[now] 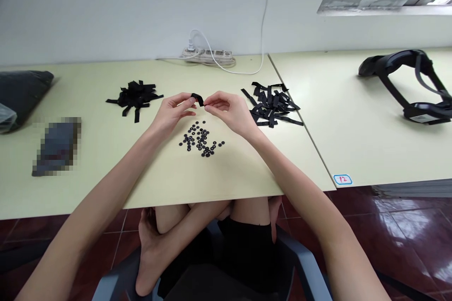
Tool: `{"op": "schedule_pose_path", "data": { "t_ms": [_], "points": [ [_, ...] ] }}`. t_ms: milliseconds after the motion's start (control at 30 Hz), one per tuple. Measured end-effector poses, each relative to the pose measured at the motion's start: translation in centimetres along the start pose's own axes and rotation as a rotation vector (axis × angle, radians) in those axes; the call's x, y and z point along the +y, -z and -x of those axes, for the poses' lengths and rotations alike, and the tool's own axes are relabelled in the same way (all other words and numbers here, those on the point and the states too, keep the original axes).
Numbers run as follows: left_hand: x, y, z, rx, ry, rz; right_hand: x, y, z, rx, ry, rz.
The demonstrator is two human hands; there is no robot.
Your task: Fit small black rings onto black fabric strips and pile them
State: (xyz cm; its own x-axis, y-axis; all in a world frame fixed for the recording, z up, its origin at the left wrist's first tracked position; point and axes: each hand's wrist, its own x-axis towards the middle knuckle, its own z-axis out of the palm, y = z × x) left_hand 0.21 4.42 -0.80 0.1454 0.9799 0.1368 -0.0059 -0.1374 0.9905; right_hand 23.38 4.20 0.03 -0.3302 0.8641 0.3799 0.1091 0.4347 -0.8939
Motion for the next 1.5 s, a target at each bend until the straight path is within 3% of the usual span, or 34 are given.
{"op": "schedule_pose_path", "data": {
  "t_ms": [200,833,1233,1367,1500],
  "points": [
    [0.3,0.0,0.1,-0.049,-0.006,-0.020,-0.7,-0.8,0.3,0.064,0.106,0.063],
    [0.8,0.0,0.5,-0.147,-0.005,-0.022,0.1,-1.2,0.3,0.070,0.060,0.011],
    [1.7,-0.6,1.2,-0.271,0.003,-0.088,-0.4,-1.1,0.7,0.242,0.331,0.323],
    [1.3,-0.7,1.0,-0.229,0.012,-0.033,-0.1,-1.2,0.8,0.185,0.397,0.386],
    [1.1,-0.7,1.0,-0.194,0.004,-0.072,0.0,-1.5,0.8,0.169,0.337,0.391]
  ]
}}
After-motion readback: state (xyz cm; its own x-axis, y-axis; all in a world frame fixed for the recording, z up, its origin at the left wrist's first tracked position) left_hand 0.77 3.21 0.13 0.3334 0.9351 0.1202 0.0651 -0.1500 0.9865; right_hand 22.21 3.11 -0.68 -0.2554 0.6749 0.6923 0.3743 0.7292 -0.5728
